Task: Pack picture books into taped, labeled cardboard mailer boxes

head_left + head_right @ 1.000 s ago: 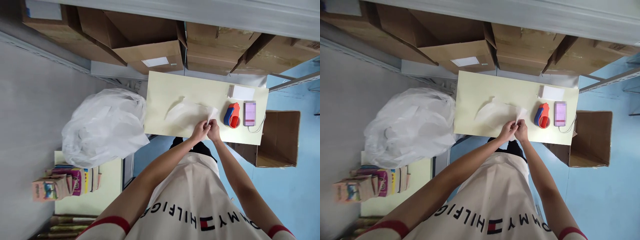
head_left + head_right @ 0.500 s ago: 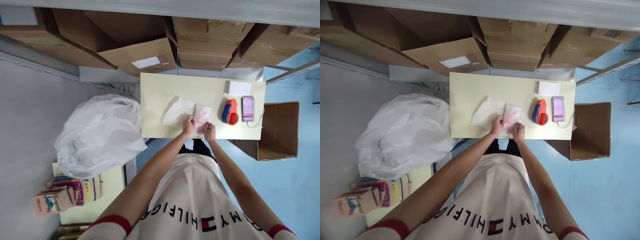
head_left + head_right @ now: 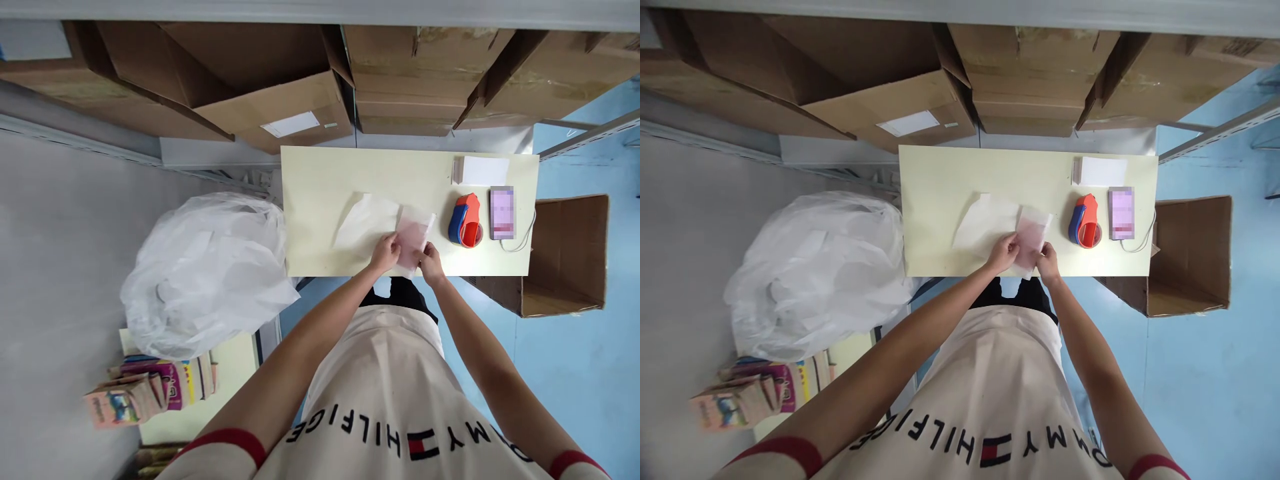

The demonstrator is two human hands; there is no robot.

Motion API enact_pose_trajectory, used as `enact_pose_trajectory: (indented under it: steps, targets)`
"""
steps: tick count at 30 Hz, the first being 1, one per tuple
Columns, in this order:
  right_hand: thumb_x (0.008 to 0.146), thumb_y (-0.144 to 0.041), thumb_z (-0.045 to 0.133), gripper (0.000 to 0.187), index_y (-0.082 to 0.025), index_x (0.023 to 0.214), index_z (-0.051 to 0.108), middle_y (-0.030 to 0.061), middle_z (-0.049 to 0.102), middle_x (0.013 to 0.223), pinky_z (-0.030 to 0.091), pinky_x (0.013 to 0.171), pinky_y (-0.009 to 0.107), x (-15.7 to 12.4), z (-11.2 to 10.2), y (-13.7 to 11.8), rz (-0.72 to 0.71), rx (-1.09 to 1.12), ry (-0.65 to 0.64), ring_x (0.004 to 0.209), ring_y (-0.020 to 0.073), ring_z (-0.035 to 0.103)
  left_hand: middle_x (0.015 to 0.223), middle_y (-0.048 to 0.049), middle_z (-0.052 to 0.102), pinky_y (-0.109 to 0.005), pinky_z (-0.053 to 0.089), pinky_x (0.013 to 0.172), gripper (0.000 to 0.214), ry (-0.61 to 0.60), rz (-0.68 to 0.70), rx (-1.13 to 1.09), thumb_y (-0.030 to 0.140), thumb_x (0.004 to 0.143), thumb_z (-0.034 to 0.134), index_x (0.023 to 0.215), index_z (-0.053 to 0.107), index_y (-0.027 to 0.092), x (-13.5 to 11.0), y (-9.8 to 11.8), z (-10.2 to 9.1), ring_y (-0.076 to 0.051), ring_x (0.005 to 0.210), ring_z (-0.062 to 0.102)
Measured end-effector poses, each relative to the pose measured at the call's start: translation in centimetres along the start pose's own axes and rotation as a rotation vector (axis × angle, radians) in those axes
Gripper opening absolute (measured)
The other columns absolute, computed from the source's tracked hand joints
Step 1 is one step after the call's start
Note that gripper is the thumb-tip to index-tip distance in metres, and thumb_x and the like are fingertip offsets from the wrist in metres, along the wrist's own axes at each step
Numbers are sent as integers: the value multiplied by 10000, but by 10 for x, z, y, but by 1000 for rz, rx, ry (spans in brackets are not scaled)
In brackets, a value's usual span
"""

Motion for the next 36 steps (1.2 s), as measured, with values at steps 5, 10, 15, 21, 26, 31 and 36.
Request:
enact_pose_trajectory:
  steps: [5, 10, 15, 21, 26, 31, 36]
  targets:
    - [597, -294, 668, 328, -236, 860, 480, -51, 555, 797, 453, 562, 259, -16, 14, -25, 77, 50, -132, 651, 120, 536, 985, -79, 709, -395, 540, 881, 516, -102, -170, -379, 161, 803, 601, 1311, 510, 156, -17, -6, 10, -222, 936, 676]
    - [600, -385, 712, 385, -250, 868, 472, -46, 537, 811, 487, 567, 293, -14, 52, -28, 60, -221, -103, 655, 129, 532, 1020, -83, 698, -362, 514, 890, 242, -5, -118, -440, 335, 888, 567, 1064, 621, 177, -26, -7, -25, -209, 951, 667]
    - [635, -429, 722, 434, -243, 976, 528, 33, 595, 959, 531, 840, 433, -14, 69, -17, -115, -433, -39, 858, 203, 599, 764, -47, 632, -331, 512, 776, 375, 51, -17, -267, 483, 922, 484, 739, 611, 181, -24, -10, -51, -211, 843, 621]
    - [683, -320, 668, 581, -161, 1219, 508, 187, 529, 1245, 485, 965, 509, -13, 41, 1, -154, -555, 174, 1074, 285, 587, 1141, -145, 623, -454, 438, 1005, 378, 67, -125, -95, 448, 892, 553, 1137, 597, 163, -29, -26, -48, -303, 1172, 545]
    - [677, -304, 652, 567, -187, 1209, 492, 124, 580, 1149, 521, 883, 456, -6, 42, 12, -91, -437, 135, 998, 248, 599, 1244, -149, 572, -464, 331, 1128, 523, 125, -117, -9, 337, 840, 636, 1316, 502, 168, -45, -31, -42, -297, 1273, 466]
    - [672, -326, 637, 430, -240, 1060, 474, 34, 605, 986, 531, 710, 354, -11, 42, 0, -16, -186, 104, 814, 179, 590, 1194, -132, 573, -463, 378, 1105, 519, 123, -122, -21, 328, 833, 646, 1315, 531, 174, -43, -28, -29, -296, 1238, 497]
    - [655, -320, 673, 373, -245, 965, 478, -7, 568, 909, 484, 656, 293, -19, 40, -30, -114, -124, 34, 729, 135, 531, 1124, -124, 648, -441, 478, 1000, 304, 61, -94, -111, 340, 896, 559, 1136, 648, 176, -29, -13, -25, -271, 1092, 607]
Point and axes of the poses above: each hand's wrist, its own x-axis towards the middle knuckle, its own z-axis out of the palm, y = z × x, the point moved 4 cm from there along x, towards the middle knuckle
